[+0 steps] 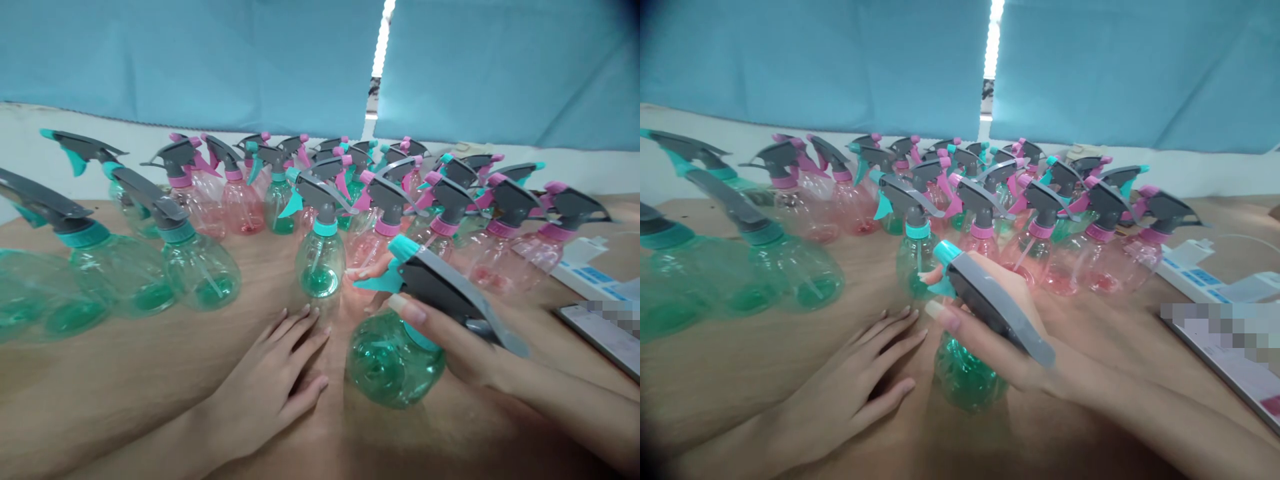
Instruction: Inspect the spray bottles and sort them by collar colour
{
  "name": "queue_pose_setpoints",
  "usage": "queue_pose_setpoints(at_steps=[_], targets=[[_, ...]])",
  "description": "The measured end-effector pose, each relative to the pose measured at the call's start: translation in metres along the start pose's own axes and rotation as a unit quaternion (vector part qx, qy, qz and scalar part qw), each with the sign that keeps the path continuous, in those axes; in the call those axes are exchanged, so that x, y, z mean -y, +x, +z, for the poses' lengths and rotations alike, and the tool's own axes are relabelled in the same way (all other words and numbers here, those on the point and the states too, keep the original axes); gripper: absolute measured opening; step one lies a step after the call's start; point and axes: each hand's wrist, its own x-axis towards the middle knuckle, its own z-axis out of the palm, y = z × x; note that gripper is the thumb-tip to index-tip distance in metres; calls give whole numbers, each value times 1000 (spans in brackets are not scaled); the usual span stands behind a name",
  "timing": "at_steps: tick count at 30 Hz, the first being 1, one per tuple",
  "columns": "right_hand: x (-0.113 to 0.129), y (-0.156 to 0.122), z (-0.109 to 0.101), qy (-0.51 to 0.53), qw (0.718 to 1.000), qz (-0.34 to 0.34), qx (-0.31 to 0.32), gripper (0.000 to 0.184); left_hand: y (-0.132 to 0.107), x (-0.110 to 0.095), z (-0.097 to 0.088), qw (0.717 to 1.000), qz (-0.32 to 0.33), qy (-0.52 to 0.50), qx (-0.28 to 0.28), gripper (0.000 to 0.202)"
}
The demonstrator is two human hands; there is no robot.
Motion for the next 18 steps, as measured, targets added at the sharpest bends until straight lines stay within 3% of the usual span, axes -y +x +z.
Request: queue_pose_setpoints(at_steps=[3,10,18], targets=[[5,1,-2,16,999,23,28,28,1,0,-1,1000,-1,1,5,47],[16,-4,-10,-54,995,80,6,28,0,0,0,1000,-1,-2,0,47],[10,0,-3,14,999,49,18,27,-1,0,3,1000,-4,3,0,48]])
